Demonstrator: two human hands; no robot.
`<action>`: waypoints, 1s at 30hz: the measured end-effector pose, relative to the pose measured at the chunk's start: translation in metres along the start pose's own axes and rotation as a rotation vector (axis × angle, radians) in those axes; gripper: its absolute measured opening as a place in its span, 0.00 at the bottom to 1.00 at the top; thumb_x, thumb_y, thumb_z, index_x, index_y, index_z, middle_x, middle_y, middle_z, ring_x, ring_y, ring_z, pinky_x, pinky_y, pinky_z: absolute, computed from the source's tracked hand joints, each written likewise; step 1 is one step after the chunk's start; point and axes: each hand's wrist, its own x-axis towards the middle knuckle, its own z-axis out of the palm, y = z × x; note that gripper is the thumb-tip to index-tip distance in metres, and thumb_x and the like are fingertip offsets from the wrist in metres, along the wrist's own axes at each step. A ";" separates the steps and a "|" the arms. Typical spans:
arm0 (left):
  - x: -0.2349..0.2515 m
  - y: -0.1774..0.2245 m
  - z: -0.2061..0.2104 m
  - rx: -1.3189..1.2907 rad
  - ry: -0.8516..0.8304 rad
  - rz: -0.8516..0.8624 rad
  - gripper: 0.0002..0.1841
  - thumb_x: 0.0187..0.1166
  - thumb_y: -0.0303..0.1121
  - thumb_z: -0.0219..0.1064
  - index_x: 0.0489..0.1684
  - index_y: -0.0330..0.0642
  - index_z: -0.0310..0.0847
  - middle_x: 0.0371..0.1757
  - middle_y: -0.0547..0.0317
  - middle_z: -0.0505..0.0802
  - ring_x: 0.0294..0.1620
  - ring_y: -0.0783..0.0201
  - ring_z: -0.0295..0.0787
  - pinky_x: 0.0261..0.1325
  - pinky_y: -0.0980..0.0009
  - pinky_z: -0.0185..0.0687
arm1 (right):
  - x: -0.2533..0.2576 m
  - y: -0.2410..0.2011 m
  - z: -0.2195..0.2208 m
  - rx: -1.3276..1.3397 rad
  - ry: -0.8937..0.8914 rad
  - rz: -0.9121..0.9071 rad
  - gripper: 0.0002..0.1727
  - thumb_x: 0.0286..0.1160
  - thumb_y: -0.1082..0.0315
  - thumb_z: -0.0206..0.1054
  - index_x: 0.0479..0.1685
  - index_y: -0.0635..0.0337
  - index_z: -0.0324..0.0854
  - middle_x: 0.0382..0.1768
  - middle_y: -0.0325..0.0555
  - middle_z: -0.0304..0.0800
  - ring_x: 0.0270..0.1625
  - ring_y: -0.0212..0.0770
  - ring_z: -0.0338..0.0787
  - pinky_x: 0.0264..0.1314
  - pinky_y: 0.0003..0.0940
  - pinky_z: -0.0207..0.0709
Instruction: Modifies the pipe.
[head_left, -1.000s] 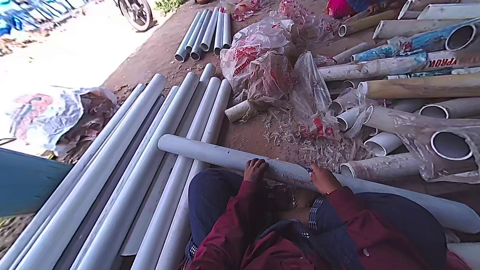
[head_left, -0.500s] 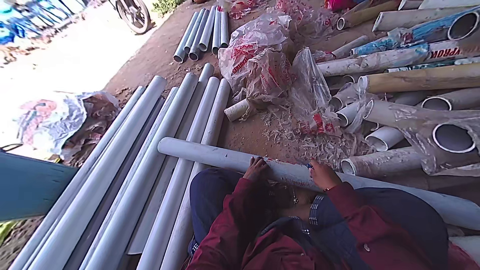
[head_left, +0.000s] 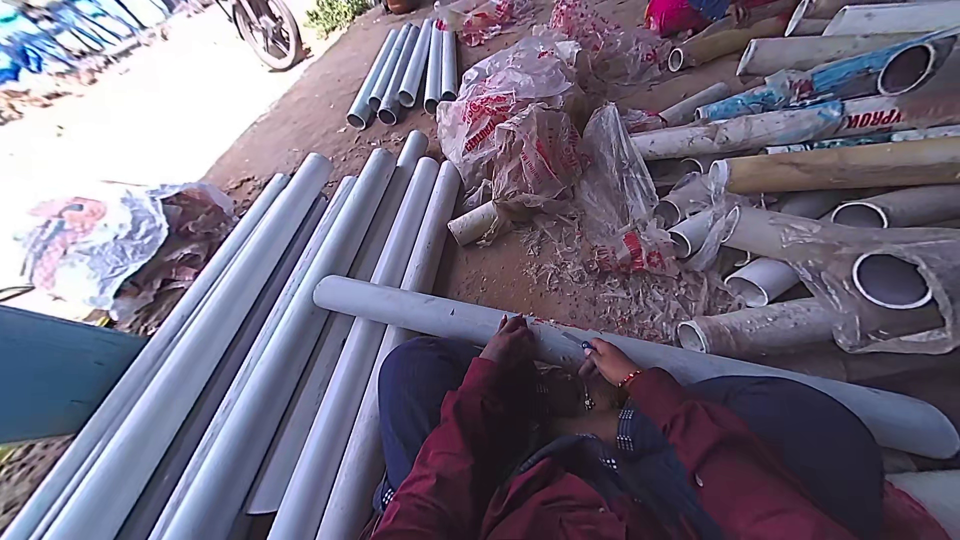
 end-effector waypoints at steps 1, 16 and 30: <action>0.001 0.001 0.003 0.017 0.015 -0.010 0.11 0.69 0.22 0.76 0.45 0.24 0.90 0.64 0.24 0.87 0.82 0.27 0.71 0.90 0.34 0.47 | -0.001 0.000 0.000 0.005 0.029 -0.012 0.21 0.99 0.66 0.40 0.76 0.72 0.65 0.56 0.63 0.90 0.53 0.48 0.94 0.63 0.43 0.81; 0.008 0.069 0.039 0.425 -0.118 -0.682 0.24 0.80 0.17 0.57 0.76 0.35 0.75 0.81 0.35 0.76 0.91 0.34 0.55 0.87 0.36 0.48 | -0.009 -0.006 -0.001 0.073 0.138 -0.115 0.21 0.98 0.68 0.42 0.74 0.76 0.68 0.61 0.67 0.83 0.58 0.52 0.88 0.66 0.44 0.78; -0.011 0.068 0.049 -0.025 -0.138 -0.436 0.19 0.87 0.33 0.63 0.59 0.20 0.80 0.60 0.26 0.87 0.61 0.38 0.88 0.71 0.50 0.78 | -0.003 -0.004 -0.003 0.006 0.147 -0.140 0.21 0.97 0.69 0.45 0.73 0.77 0.69 0.64 0.71 0.82 0.63 0.58 0.88 0.71 0.49 0.76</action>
